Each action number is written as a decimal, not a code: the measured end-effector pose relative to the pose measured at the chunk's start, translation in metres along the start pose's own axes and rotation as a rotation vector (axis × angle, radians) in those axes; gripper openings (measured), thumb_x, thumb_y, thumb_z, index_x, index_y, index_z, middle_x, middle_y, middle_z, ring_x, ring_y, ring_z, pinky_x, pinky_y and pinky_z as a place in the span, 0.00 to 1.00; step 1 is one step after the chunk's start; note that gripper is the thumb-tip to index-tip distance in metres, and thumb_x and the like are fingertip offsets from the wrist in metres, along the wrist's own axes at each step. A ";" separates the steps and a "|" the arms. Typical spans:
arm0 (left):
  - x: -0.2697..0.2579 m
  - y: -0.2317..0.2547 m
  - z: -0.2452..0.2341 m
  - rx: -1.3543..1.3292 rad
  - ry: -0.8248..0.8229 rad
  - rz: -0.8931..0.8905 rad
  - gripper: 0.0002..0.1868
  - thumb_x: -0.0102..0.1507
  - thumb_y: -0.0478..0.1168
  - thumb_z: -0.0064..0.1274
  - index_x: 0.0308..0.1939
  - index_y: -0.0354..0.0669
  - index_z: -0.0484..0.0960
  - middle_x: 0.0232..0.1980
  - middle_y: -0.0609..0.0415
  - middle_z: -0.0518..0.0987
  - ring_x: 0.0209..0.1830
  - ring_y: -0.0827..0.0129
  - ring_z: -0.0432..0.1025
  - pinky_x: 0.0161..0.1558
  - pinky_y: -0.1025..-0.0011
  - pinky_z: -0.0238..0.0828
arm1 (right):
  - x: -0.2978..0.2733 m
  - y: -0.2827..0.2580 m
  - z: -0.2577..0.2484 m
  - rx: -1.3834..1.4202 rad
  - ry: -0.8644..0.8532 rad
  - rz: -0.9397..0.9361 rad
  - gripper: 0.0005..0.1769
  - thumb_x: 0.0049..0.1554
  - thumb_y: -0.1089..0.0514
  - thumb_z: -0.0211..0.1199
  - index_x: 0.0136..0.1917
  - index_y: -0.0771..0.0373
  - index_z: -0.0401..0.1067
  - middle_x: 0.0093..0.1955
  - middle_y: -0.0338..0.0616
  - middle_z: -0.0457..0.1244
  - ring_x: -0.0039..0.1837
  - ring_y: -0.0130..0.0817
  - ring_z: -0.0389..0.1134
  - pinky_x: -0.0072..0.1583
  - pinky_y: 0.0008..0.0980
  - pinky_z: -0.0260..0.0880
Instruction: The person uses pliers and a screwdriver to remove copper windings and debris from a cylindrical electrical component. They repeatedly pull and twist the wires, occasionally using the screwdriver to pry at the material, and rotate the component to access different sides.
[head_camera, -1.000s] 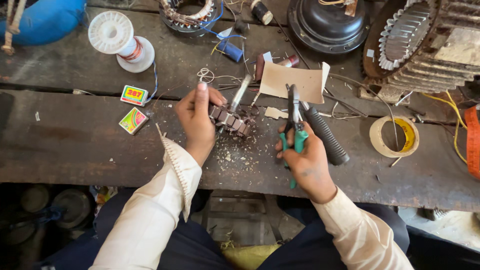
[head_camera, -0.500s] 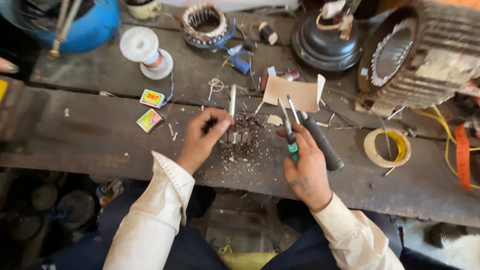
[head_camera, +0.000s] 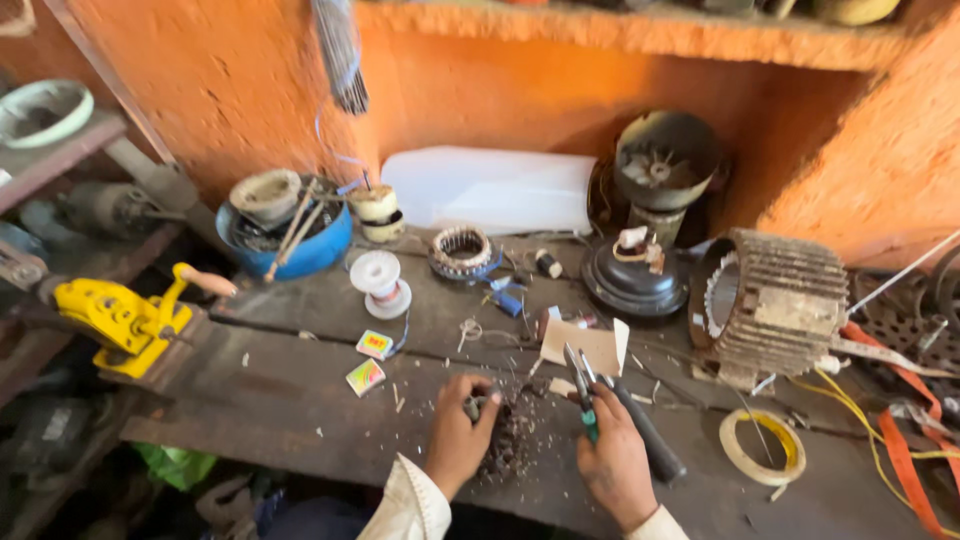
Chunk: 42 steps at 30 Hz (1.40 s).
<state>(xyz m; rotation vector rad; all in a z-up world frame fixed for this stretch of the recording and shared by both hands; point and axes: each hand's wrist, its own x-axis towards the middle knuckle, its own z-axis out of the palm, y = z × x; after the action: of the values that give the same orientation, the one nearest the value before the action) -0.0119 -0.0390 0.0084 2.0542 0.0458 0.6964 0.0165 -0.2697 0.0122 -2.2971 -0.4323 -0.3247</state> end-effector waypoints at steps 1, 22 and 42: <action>0.000 0.004 0.000 -0.007 -0.008 -0.023 0.09 0.63 0.42 0.57 0.44 0.44 0.79 0.41 0.44 0.81 0.42 0.49 0.76 0.43 0.59 0.72 | 0.002 0.004 0.003 -0.003 0.020 -0.021 0.30 0.43 0.68 0.59 0.62 0.71 0.68 0.68 0.58 0.61 0.65 0.60 0.64 0.65 0.45 0.65; 0.021 -0.001 0.011 0.157 -0.072 -0.018 0.10 0.66 0.39 0.48 0.49 0.43 0.80 0.50 0.46 0.82 0.52 0.47 0.74 0.52 0.55 0.70 | -0.006 -0.054 -0.027 -0.455 -0.069 -0.105 0.32 0.43 0.66 0.60 0.63 0.60 0.73 0.74 0.59 0.54 0.71 0.59 0.57 0.70 0.57 0.53; 0.046 -0.012 -0.004 -0.028 -0.343 0.096 0.08 0.67 0.39 0.48 0.46 0.45 0.82 0.46 0.48 0.84 0.49 0.50 0.77 0.51 0.58 0.74 | -0.001 -0.068 -0.028 -0.655 -0.259 -0.318 0.21 0.45 0.62 0.61 0.54 0.57 0.76 0.64 0.61 0.60 0.69 0.56 0.59 0.69 0.55 0.57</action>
<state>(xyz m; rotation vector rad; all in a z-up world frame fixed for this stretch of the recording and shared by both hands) 0.0273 -0.0150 0.0214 2.1325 -0.2591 0.3920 -0.0145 -0.2462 0.0745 -2.9244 -0.9401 -0.3630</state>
